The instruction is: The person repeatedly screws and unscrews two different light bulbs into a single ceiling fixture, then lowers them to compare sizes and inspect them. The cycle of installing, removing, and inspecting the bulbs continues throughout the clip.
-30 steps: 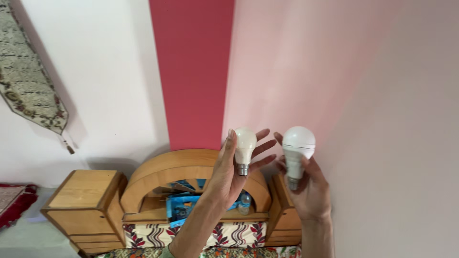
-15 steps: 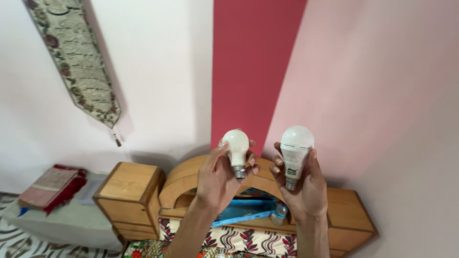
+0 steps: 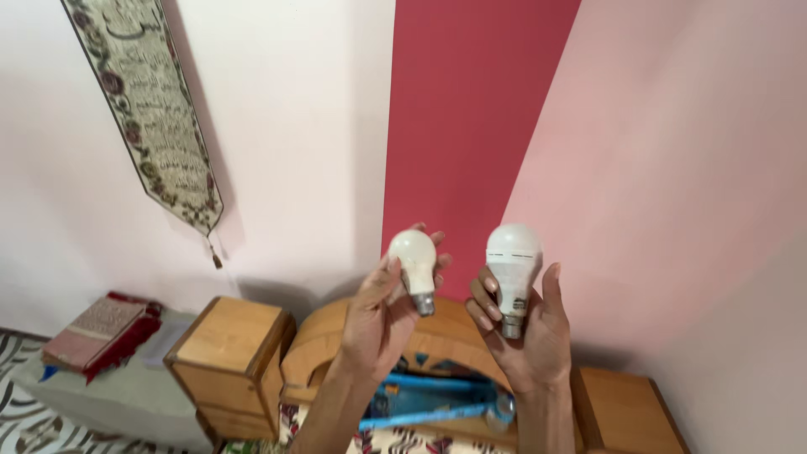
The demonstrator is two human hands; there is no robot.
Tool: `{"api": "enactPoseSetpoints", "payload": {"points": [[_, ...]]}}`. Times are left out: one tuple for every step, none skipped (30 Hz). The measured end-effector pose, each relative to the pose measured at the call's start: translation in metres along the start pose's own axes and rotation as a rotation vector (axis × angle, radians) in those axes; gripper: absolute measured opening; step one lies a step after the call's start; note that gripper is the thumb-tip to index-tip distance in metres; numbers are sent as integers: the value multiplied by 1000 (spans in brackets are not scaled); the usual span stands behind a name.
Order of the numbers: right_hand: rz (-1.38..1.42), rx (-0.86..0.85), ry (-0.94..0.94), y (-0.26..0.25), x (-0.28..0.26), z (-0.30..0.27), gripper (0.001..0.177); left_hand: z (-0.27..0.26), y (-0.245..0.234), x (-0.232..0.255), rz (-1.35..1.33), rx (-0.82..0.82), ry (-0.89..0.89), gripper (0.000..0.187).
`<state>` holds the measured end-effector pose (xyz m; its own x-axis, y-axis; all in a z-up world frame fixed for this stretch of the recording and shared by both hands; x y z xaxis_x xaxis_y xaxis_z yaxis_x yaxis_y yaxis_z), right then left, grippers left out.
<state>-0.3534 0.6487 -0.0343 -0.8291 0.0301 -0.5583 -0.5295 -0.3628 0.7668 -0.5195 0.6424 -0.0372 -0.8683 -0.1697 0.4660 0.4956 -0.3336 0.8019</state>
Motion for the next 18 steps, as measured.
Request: {"api": "enactPoseSetpoints", "payload": {"points": [[-7,24,-6,0,-4,5,62,5,3,-3,-9,-7,-12,57],[3,36,-26,1,-7,11,60,10,5,-5,-17,-13,-23,57],[10,56,-47,0,-11,16,58,16,8,-8,-7,-24,-20,57],[17,74,-68,-1,-15,21,57,22,10,-10,3,-35,-16,56],[-25,117,-71,-4,-18,24,57,27,12,-13,9,-43,-13,56],[-68,159,-74,-7,-22,28,58,32,15,-17,12,-62,-15,54],[-108,204,-79,-10,-25,29,59,36,17,-21,15,-81,-21,53],[-90,211,-77,-12,-28,30,59,40,19,-25,18,-100,-26,52],[-71,216,-81,-14,-32,32,58,44,18,-30,21,-72,-37,52],[-53,221,-86,-17,-36,34,58,47,18,-35,23,-43,-48,53],[-56,213,-102,-19,-41,34,58,50,17,-41,25,-18,-66,53],[-59,206,-117,-22,-45,34,58,53,18,-46,13,-28,-82,53],[-65,204,-134,-27,-49,32,58,56,19,-53,-1,-36,-102,53],[-41,197,-150,-31,-52,31,58,60,19,-59,-16,-44,-123,53],[-17,192,-165,-36,-56,29,59,62,20,-67,-39,-52,-149,53],[6,187,-182,-41,-58,28,59,64,21,-74,-61,-60,-176,53],[37,195,-198,-46,-61,27,59,67,23,-81,-84,-70,-202,53],[67,202,-215,-50,-63,26,59,71,25,-88,-100,-90,-228,52]]}}
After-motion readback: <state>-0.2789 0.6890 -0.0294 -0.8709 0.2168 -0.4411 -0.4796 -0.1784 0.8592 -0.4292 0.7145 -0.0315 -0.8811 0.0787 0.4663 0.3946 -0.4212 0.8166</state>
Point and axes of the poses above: each hand's wrist, its own z-axis towards the middle knuckle, its own y-axis out of the palm, x = y × z, the point moved 6 cm from there along z, towards the middle knuckle, and after that the axes turned 9 degrees about x, right-handed, at the moved point
